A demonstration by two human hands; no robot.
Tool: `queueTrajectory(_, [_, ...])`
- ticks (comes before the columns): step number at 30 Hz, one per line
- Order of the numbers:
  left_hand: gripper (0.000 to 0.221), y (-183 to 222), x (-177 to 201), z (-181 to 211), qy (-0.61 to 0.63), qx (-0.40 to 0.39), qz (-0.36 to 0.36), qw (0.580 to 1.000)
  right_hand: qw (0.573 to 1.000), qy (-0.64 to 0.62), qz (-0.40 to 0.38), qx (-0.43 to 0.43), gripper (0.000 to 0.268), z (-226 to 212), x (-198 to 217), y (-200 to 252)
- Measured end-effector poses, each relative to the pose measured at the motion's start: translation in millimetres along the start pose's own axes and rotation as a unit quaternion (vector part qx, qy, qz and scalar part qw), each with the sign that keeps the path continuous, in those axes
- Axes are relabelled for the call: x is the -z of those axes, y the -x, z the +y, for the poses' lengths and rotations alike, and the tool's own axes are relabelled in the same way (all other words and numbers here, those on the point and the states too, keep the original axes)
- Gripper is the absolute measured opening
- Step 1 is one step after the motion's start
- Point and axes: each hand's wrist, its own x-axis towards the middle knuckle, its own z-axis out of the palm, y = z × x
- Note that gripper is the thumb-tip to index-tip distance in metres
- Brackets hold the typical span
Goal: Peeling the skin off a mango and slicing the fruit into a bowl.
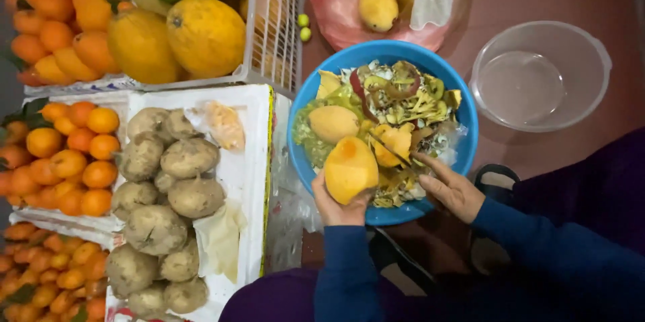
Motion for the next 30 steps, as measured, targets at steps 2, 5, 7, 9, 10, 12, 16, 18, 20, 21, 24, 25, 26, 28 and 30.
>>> queueTrajectory(2, [0.061,-4.8,6.3,-2.0,0.016,0.007,-0.005,1.0,0.999,-0.042,-0.004,0.022,0.067,1.3,-1.3,5.1])
queueTrajectory(5, [0.074,14.9,-8.7,-1.9,0.0,0.001,-0.014,1.0,1.0,-0.017,0.012,0.008,0.066,-0.5,0.7,5.8])
queueTrajectory(7, [0.075,16.6,-11.6,-1.2,-0.001,0.005,-0.017,1.0,1.0,-0.005,0.025,-0.005,0.071,-9.1,-2.0,9.2])
queueTrajectory(9, [0.076,24.5,-18.0,-0.7,-0.002,0.01,-0.018,1.0,0.999,0.006,0.036,-0.021,0.075,-19.0,-5.0,13.6])
queueTrajectory(10, [0.075,31.4,-23.9,-0.3,-0.009,0.013,-0.014,1.0,0.999,0.018,0.035,-0.025,0.074,-25.1,-6.5,15.7])
queueTrajectory(12, [0.073,30.7,-25.0,0.1,-0.016,0.015,-0.009,1.0,0.999,0.031,0.033,-0.029,0.073,-30.3,-9.4,18.0])
queueTrajectory(16, [0.063,2.7,-1.8,-3.4,-0.011,0.008,0.003,1.0,0.986,0.168,-0.018,0.01,0.08,-32.7,-15.3,26.8])
queueTrajectory(18, [0.06,12.9,-8.6,-3.6,-0.006,0.009,-0.002,1.0,0.978,0.205,-0.035,0.03,0.081,-30.8,-16.8,30.6])
queueTrajectory(20, [0.055,46.5,-34.0,-0.6,-0.004,0.014,-0.007,1.0,0.972,0.23,-0.036,0.034,0.077,-21.2,-17.9,31.7])
queueTrajectory(21, [0.055,45.4,-34.0,-0.3,-0.004,0.014,-0.007,1.0,0.972,0.23,-0.036,0.034,0.077,-21.2,-17.8,29.6])
queueTrajectory(24, [0.068,40.5,-31.7,-0.1,-0.013,0.038,0.005,0.999,0.96,0.271,-0.037,0.063,0.077,-15.5,-16.3,23.7])
queueTrajectory(25, [0.067,37.4,-29.2,-0.8,-0.005,0.044,0.009,0.999,0.954,0.291,-0.039,0.062,0.078,-9.5,-14.6,21.7])
queueTrajectory(26, [0.066,34.3,-26.8,-1.5,0.002,0.05,0.012,0.999,0.948,0.311,-0.04,0.06,0.079,-3.6,-12.8,19.7])
queueTrajectory(28, [0.066,29.9,-25.2,-3.3,0.003,0.054,0.015,0.998,0.943,0.326,-0.032,0.064,0.08,-7.0,-12.9,18.4])
queueTrajectory(30, [0.065,26.2,-22.9,-5.7,0.004,0.058,0.019,0.998,0.938,0.34,-0.025,0.068,0.08,-4.9,-11.9,16.5])
